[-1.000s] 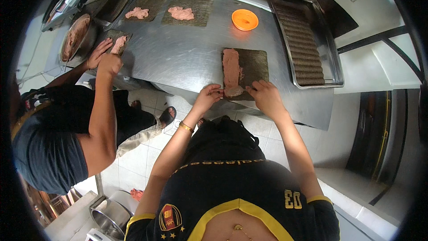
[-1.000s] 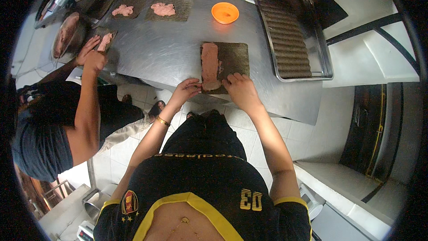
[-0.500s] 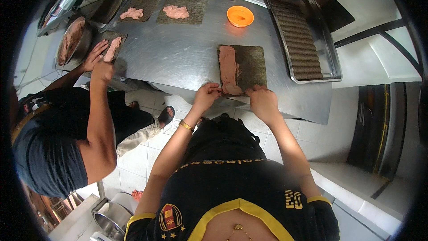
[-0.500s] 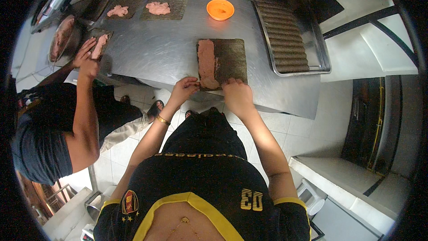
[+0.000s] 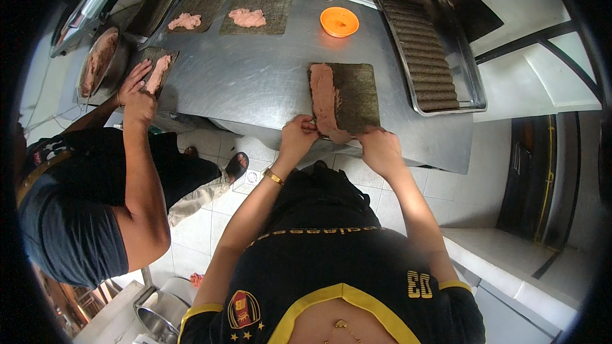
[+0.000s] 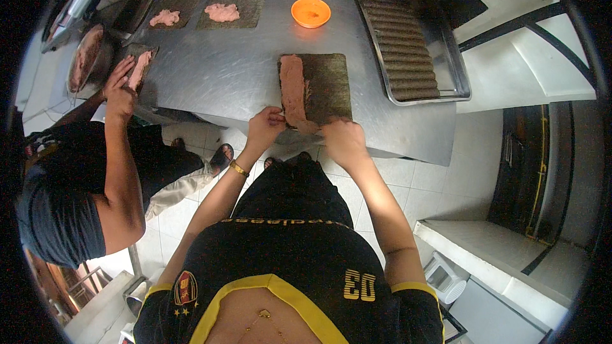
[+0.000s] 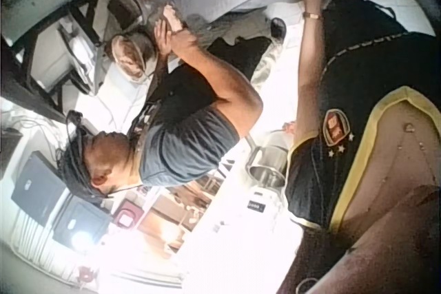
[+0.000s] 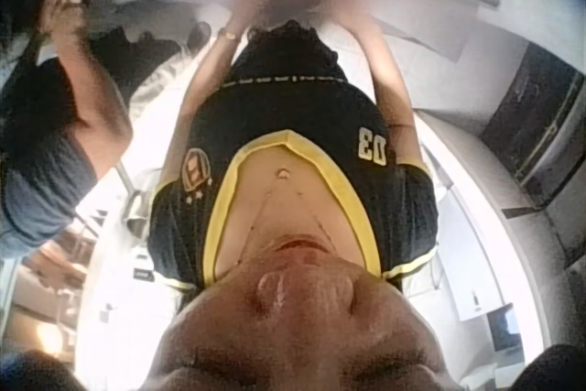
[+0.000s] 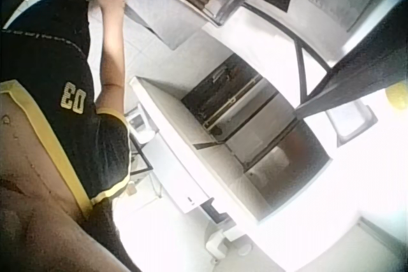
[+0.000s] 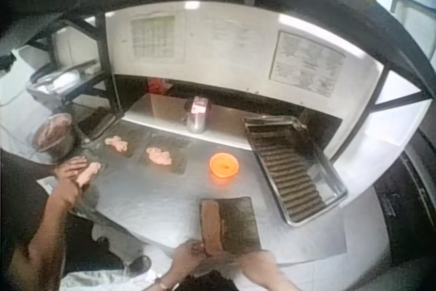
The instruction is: The person spreads minced meat onto sheets of seaweed using a spoon and their hands. They then roll the seaweed with the meat into cylindrical shapes and place them on a tray.
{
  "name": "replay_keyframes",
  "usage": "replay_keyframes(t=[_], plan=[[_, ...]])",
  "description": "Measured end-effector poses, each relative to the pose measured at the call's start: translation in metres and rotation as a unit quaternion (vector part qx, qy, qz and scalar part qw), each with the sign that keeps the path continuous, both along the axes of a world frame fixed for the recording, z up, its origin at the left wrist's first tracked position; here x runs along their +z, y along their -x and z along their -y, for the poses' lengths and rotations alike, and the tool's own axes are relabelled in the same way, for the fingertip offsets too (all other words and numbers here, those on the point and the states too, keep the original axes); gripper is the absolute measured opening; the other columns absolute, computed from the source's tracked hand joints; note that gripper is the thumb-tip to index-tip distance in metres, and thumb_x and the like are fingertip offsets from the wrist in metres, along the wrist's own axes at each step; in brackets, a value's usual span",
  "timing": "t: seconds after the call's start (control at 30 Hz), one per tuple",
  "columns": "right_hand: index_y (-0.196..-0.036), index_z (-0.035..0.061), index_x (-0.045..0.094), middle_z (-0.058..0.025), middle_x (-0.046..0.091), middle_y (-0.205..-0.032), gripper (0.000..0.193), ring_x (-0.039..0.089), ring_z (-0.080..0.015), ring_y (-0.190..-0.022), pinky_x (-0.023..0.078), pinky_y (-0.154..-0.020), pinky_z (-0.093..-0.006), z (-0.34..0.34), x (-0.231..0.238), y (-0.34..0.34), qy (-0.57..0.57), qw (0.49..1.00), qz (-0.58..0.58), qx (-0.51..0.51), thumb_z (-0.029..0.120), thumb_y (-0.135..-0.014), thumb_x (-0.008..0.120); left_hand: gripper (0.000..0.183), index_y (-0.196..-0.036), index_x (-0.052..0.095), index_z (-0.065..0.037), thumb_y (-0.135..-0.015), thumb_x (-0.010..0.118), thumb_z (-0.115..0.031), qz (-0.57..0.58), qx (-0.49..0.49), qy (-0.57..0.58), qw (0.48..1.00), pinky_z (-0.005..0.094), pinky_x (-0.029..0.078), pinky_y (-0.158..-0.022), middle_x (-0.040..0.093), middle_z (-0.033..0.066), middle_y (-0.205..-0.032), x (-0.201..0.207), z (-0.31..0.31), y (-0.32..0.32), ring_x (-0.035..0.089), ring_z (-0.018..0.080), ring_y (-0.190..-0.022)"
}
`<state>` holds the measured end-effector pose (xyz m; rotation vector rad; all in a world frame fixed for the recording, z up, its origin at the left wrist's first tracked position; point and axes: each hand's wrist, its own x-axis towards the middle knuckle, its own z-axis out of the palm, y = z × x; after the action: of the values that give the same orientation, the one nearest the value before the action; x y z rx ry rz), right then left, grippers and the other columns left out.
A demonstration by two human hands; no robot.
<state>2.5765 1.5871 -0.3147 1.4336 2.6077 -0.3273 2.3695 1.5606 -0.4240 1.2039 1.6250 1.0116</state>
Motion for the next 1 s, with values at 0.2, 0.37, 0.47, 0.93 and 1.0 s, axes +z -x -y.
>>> replay_keyframes(t=[0.2,0.37,0.47,0.93,1.0], plan=[[-0.085,0.0116,0.070,-0.0148,0.065,-0.086,0.020,0.064,-0.0348,-0.079,0.051,-0.068,-0.0439,-0.015,0.012,-0.013,-0.009,0.995,-0.070,-0.067,0.011,-0.075,0.054,0.032,-0.100,0.061,0.001,-0.069,0.067,-0.001,-0.032,-0.011,0.025,0.999,0.0308,0.053,-0.066,0.068,0.0108,-0.081,0.003,-0.001,0.006,0.067,0.0203,-0.073],[-0.091,0.0141,0.070,-0.0136,0.065,-0.089,0.024,0.064,-0.0350,-0.080,0.051,-0.069,-0.0441,-0.027,-0.004,0.004,0.007,0.995,-0.061,-0.077,0.011,-0.074,0.055,0.031,-0.100,0.062,0.000,-0.069,0.067,-0.001,-0.038,-0.016,0.023,0.999,0.0300,0.053,-0.066,0.067,0.0099,-0.080,0.004,-0.001,0.008,0.066,0.0190,-0.072],[-0.096,0.0146,0.070,-0.0116,0.064,-0.087,0.024,0.062,-0.0341,-0.079,0.049,-0.070,-0.0435,-0.024,-0.009,0.005,0.018,0.997,-0.039,-0.062,0.012,-0.079,0.052,0.031,-0.100,0.062,0.000,-0.069,0.067,-0.001,-0.039,-0.020,0.028,0.999,0.0293,0.053,-0.066,0.067,0.0099,-0.080,0.006,-0.001,0.009,0.066,0.0184,-0.072],[-0.097,0.0133,0.070,-0.0131,0.065,-0.090,0.029,0.063,-0.0329,-0.084,0.050,-0.071,-0.0429,-0.022,0.020,-0.021,0.020,0.996,-0.057,-0.058,0.009,-0.074,0.053,0.034,-0.106,0.060,-0.002,-0.073,0.067,-0.003,-0.031,-0.061,0.043,0.997,0.0272,0.052,-0.070,0.067,0.0083,-0.086,-0.001,-0.003,0.016,0.065,0.0140,-0.079],[-0.098,0.0128,0.069,-0.0129,0.065,-0.090,0.029,0.063,-0.0328,-0.084,0.050,-0.071,-0.0431,-0.020,0.020,-0.015,0.014,0.997,-0.056,-0.053,0.009,-0.074,0.052,0.033,-0.107,0.060,-0.001,-0.074,0.065,-0.001,-0.007,-0.072,0.043,0.996,0.0267,0.052,-0.072,0.067,0.0085,-0.088,-0.002,-0.002,0.019,0.065,0.0137,-0.081]])
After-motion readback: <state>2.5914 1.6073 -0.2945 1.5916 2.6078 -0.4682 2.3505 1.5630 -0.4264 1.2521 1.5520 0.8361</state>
